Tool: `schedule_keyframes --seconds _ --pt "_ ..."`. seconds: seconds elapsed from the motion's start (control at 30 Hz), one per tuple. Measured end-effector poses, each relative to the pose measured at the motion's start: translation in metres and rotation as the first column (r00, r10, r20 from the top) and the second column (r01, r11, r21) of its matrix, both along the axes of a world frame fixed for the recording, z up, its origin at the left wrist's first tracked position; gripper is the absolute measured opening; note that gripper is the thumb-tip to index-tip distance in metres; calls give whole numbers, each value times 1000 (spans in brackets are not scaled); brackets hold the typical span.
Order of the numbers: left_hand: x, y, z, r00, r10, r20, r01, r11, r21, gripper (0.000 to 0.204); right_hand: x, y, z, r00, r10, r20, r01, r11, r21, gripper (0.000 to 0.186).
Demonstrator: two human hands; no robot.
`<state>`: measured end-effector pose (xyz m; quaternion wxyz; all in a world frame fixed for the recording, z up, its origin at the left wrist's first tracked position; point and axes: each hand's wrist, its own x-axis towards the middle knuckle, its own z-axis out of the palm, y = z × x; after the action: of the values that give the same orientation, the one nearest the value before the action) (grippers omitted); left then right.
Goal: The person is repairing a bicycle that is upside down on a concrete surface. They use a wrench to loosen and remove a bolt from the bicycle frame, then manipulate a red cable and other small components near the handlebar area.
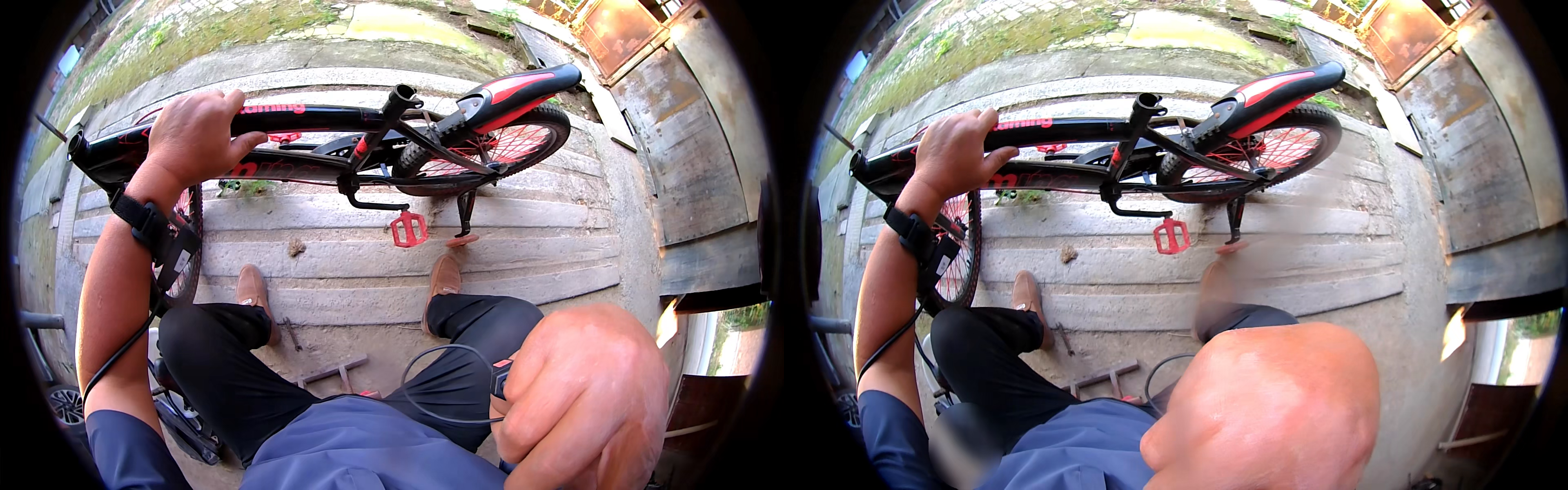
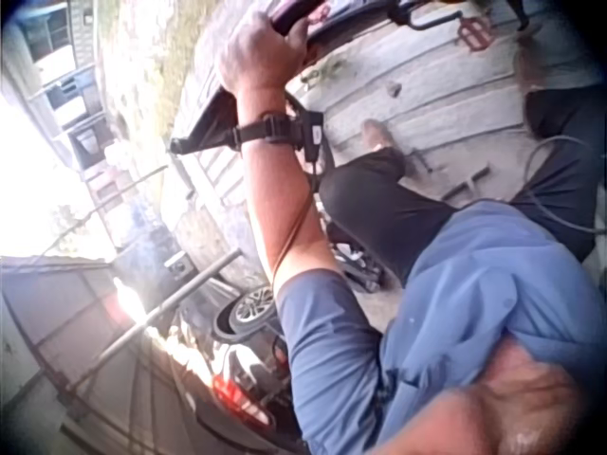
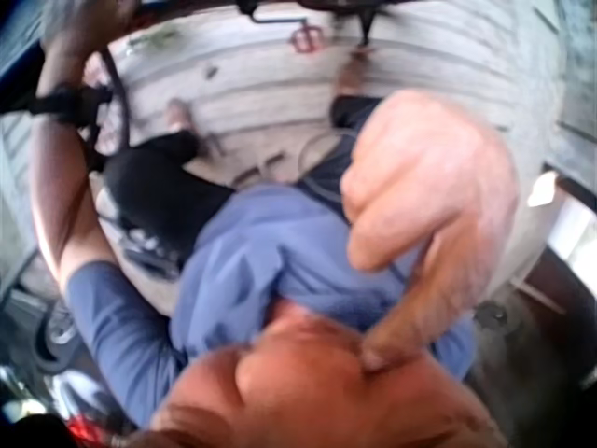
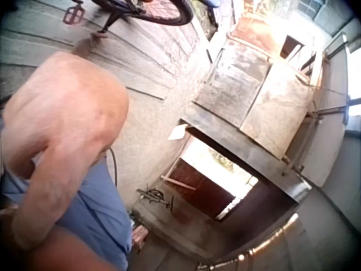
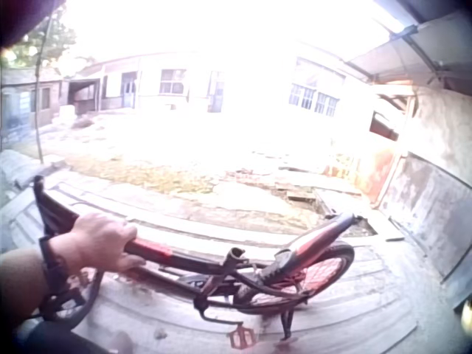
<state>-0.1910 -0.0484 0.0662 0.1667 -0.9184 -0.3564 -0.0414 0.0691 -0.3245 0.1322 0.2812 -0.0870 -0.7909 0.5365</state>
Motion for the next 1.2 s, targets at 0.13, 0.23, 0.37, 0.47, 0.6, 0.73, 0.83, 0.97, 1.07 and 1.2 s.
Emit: schedule_keyframes --seconds 0.13,0.23,0.37,0.47,0.6,0.73,0.83,0.97,1.07,1.2 --pt "2 0 1 1000 0 -7 0 1000 -4 44 -22 10 -1 951 -73 -299 163 943 289 14" --pt "2 -1 0 1000 1 16 -1 1000 -9 44 -37 -7 -17 851 -209 -482 319 935 157 16" --pt "4 0 -1 1000 4 -2 -4 1000 -7 44 -27 12 -11 885 -98 -456 217 952 217 14" --pt "1 -1 0 1000 15 -9 -15 1000 -3 44 -17 10 -7 907 -123 -402 215 957 194 13" --pt "5 1 -2 1000 -1 -5 1 1000 4 44 26 16 11 961 -155 -229 169 985 43 25" --pt "-1 -1 0 1000 22 -19 -22 1000 2 44 35 9 -33 722 -520 -456 523 842 -131 36" --pt "1 1 -3 1000 3 -7 -3 1000 11 45 51 25 -57 431 -845 -316 811 516 -274 49" --pt "1 0 -3 1000 -5 -8 5 1000 19 46 71 57 -96 179 -983 42 905 148 -400 33" --pt "1 0 -2 1000 -16 -3 17 999 28 46 79 72 -120 109 -981 163 944 51 -325 36" --pt "1 1 -3 1000 -24 14 24 999 23 46 79 92 -135 30 -942 335 996 -2 -93 45"
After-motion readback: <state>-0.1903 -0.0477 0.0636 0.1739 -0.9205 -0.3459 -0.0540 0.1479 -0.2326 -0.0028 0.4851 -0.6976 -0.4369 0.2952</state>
